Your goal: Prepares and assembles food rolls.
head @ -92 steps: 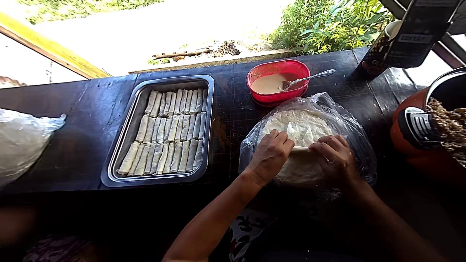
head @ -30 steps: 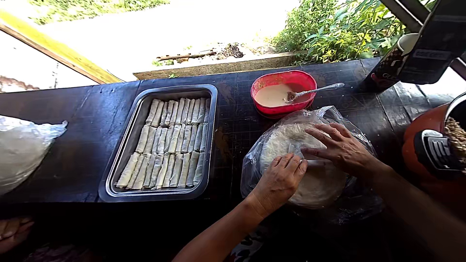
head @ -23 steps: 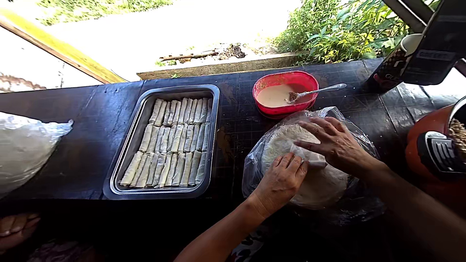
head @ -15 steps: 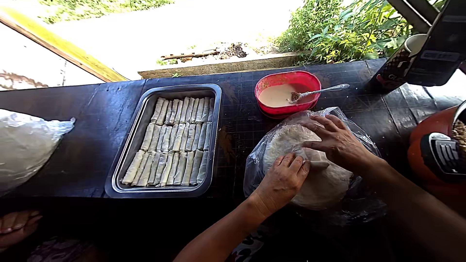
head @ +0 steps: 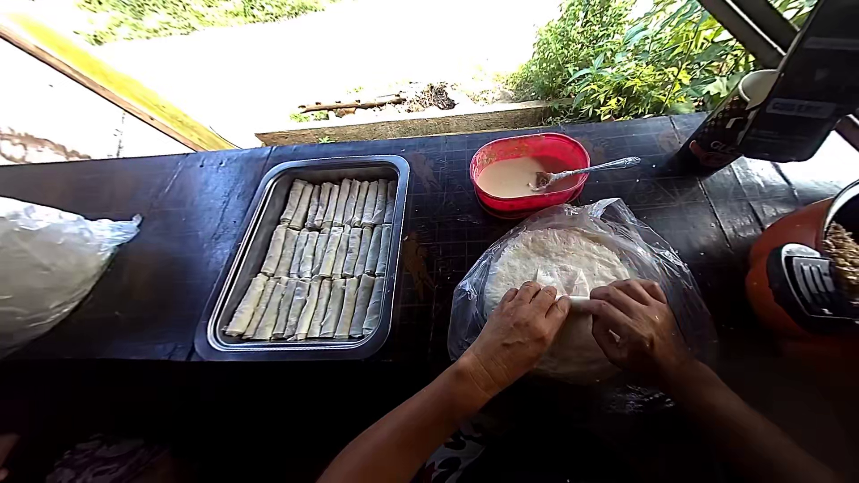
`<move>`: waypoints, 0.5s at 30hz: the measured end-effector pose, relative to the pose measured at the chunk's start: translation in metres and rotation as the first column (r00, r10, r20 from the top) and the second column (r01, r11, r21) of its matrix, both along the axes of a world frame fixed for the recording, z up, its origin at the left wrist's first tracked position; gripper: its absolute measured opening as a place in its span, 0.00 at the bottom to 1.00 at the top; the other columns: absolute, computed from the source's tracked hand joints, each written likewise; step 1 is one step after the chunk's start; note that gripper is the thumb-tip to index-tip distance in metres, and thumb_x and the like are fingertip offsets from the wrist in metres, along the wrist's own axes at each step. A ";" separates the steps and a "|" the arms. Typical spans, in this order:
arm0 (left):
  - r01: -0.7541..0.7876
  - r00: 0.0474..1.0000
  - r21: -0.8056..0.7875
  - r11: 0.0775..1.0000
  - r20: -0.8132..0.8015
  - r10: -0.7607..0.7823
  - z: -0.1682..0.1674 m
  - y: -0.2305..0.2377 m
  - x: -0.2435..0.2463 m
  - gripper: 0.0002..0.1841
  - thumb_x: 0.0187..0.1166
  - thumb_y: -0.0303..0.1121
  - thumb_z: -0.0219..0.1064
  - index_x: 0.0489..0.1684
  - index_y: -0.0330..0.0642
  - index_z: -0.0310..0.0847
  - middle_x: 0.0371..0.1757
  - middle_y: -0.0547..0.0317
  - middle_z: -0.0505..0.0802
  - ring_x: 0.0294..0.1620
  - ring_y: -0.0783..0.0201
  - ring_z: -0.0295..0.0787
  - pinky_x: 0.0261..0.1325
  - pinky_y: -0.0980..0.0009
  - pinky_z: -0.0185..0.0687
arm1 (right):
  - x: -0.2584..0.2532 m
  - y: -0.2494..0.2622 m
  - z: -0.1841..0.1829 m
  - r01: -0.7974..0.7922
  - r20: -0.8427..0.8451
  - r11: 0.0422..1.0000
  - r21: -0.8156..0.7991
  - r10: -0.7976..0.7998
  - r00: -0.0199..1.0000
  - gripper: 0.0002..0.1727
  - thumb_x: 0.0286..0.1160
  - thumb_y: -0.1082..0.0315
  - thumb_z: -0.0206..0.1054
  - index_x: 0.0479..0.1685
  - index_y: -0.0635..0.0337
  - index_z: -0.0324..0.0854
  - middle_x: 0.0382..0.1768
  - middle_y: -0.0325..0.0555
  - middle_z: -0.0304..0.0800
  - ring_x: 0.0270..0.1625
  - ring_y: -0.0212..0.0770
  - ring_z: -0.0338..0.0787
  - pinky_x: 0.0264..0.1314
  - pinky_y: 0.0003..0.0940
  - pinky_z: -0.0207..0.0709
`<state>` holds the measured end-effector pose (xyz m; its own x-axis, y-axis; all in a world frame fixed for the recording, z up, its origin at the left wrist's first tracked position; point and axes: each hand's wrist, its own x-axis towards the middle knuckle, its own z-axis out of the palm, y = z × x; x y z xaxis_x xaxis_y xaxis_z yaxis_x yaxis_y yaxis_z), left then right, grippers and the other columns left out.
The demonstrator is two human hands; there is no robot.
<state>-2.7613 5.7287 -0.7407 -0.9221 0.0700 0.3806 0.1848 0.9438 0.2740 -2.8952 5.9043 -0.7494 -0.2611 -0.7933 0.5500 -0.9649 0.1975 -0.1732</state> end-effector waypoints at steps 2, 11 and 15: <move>0.007 1.000 0.045 0.999 0.001 -0.007 0.001 -0.005 -0.002 0.17 0.80 0.20 0.60 0.60 0.39 0.90 0.55 0.43 0.93 0.56 0.45 0.93 0.56 0.56 0.89 | 0.001 0.004 -0.006 0.030 0.013 1.000 0.007 -0.030 0.999 0.15 0.83 0.61 0.57 0.40 0.51 0.92 0.42 0.43 0.95 0.49 0.48 0.89 0.57 0.45 0.71; -0.065 0.998 0.058 0.996 0.010 0.065 0.001 -0.030 -0.022 0.09 0.82 0.26 0.64 0.43 0.37 0.93 0.44 0.46 0.91 0.47 0.48 0.91 0.49 0.58 0.88 | -0.020 -0.017 -0.004 0.085 0.144 0.995 -0.048 -0.077 0.987 0.13 0.81 0.67 0.62 0.40 0.54 0.95 0.43 0.48 0.96 0.49 0.53 0.91 0.51 0.50 0.76; -0.072 0.997 -0.020 0.997 0.003 0.072 0.002 -0.026 -0.020 0.10 0.81 0.24 0.62 0.44 0.36 0.93 0.40 0.47 0.92 0.44 0.48 0.91 0.46 0.57 0.88 | -0.010 -0.013 -0.007 0.058 0.034 0.997 -0.057 -0.056 0.998 0.14 0.80 0.68 0.59 0.40 0.52 0.94 0.42 0.46 0.96 0.48 0.51 0.91 0.49 0.48 0.75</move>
<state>-2.7812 5.7028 -0.7386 -0.9264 0.0110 0.3764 0.1152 0.9599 0.2556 -2.9057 5.8914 -0.7565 -0.3234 -0.7435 0.5853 -0.9460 0.2406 -0.2171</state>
